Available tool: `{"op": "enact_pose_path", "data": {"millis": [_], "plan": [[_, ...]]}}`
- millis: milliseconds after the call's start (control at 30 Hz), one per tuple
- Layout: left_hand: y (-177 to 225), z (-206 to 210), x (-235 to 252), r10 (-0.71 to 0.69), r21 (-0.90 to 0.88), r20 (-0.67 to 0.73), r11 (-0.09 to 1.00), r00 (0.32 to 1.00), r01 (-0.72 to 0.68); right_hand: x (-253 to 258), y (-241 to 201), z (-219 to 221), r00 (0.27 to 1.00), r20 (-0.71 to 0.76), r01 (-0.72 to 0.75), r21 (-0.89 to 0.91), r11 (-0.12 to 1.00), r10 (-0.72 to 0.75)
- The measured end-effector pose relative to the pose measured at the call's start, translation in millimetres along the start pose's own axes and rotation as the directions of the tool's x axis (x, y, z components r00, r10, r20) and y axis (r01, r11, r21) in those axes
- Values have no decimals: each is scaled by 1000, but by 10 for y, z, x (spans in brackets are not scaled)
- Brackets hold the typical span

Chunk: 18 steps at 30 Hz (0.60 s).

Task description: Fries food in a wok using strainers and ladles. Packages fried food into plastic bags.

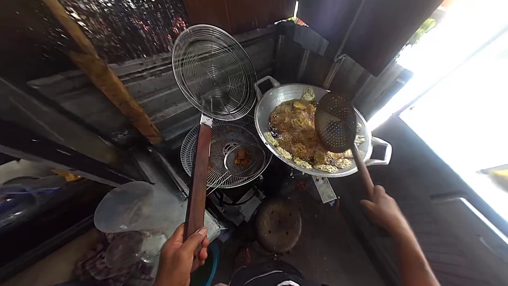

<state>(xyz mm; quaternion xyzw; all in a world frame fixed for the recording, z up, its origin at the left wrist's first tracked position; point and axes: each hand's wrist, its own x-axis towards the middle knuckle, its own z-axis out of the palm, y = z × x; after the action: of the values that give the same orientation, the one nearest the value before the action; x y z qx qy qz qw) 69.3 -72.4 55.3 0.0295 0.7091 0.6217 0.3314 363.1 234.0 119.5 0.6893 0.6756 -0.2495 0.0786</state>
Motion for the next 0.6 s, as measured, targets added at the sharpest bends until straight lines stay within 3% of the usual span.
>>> {"op": "enact_pose_path", "data": {"millis": [100, 267, 400, 600], "plan": [[20, 26, 3, 11, 7, 28, 1000, 1000, -11, 293, -160, 300, 999, 43, -19, 1, 1000, 19], [59, 100, -22, 23, 11, 59, 1000, 998, -24, 664, -331, 259, 995, 98, -4, 323, 947, -29], [65, 139, -23, -3, 44, 91, 999, 996, -1, 483, -198, 134, 992, 127, -56, 520, 852, -13], [92, 230, 36, -14, 103, 93, 995, 996, 4, 53, 4, 157, 998, 60, -10, 549, 836, -27]]}}
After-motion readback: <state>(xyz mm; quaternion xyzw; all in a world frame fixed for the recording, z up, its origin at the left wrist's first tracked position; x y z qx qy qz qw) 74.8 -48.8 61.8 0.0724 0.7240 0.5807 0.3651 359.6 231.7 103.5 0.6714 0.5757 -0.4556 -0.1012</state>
